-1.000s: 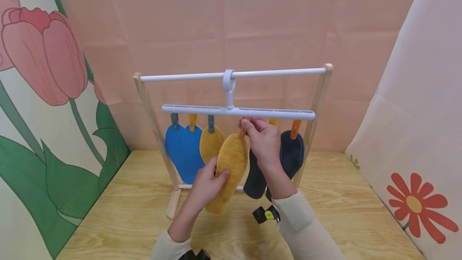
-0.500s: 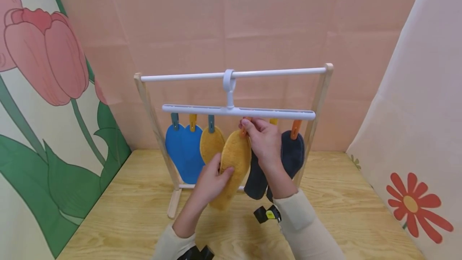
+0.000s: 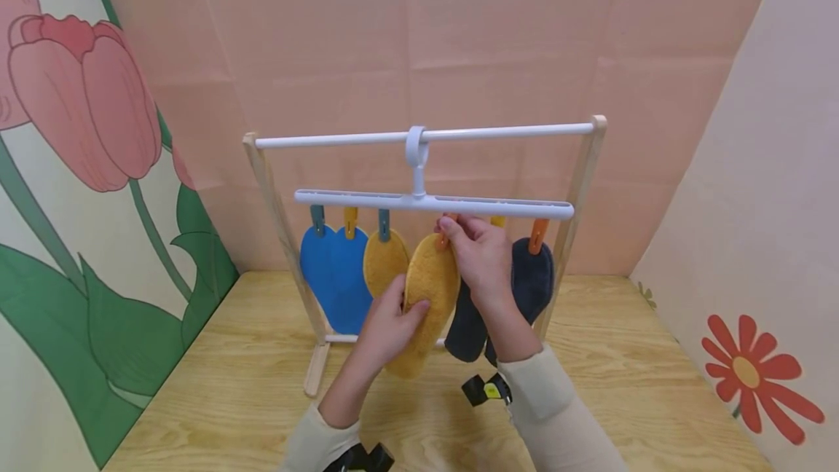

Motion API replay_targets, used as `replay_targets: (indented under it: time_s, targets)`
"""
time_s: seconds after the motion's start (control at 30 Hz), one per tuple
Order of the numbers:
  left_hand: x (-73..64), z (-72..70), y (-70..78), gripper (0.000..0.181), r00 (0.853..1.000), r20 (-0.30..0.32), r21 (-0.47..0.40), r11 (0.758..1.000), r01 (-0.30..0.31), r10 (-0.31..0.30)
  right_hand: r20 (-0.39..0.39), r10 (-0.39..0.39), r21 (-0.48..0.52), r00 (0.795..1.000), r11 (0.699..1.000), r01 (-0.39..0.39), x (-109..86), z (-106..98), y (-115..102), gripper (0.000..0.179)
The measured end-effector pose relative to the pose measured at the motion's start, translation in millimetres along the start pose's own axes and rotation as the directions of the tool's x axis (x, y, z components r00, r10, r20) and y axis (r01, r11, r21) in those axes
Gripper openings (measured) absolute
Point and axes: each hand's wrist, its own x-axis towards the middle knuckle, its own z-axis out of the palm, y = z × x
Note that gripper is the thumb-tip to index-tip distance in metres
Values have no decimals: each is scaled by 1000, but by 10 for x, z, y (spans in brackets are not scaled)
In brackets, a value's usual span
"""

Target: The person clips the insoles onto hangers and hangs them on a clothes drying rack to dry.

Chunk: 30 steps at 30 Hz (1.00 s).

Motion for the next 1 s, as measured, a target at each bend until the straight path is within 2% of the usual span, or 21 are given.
replay_targets:
  time_s: [0.13, 0.3, 0.43, 0.57, 0.67, 0.8, 0.9, 1.0]
  targets:
    - [0, 13, -5, 32, 1000, -7, 3, 1000, -18, 18, 0, 10, -46, 1000, 999, -10, 5, -18, 8, 49]
    - [-12, 19, -24, 32, 998, -21, 49, 997, -58, 59, 10, -8, -122, 1000, 993, 10, 20, -24, 41, 52]
    - [-10, 25, -52, 34, 998, -12, 51, 997, -56, 57, 24, -60, -206, 998, 976, 64, 18, -27, 79, 55]
    - [13, 41, -90, 36, 998, -15, 69, 996, -54, 55, 24, -156, -277, 987, 948, 157, -11, -33, 153, 55]
    - [41, 59, -122, 33, 998, -30, 84, 995, -59, 62, -7, -250, -325, 968, 916, 234, -55, -46, 248, 52]
    - [80, 77, -166, 27, 996, -57, 77, 995, -62, 66, -67, -373, -364, 926, 873, 325, -138, -72, 404, 42]
    - [106, 84, -198, 25, 994, -80, 81, 995, -63, 69, -96, -432, -375, 897, 850, 369, -222, -100, 523, 33]
    - [131, 89, -224, 25, 992, -99, 90, 994, -64, 73, -105, -466, -389, 878, 832, 395, -312, -130, 624, 27]
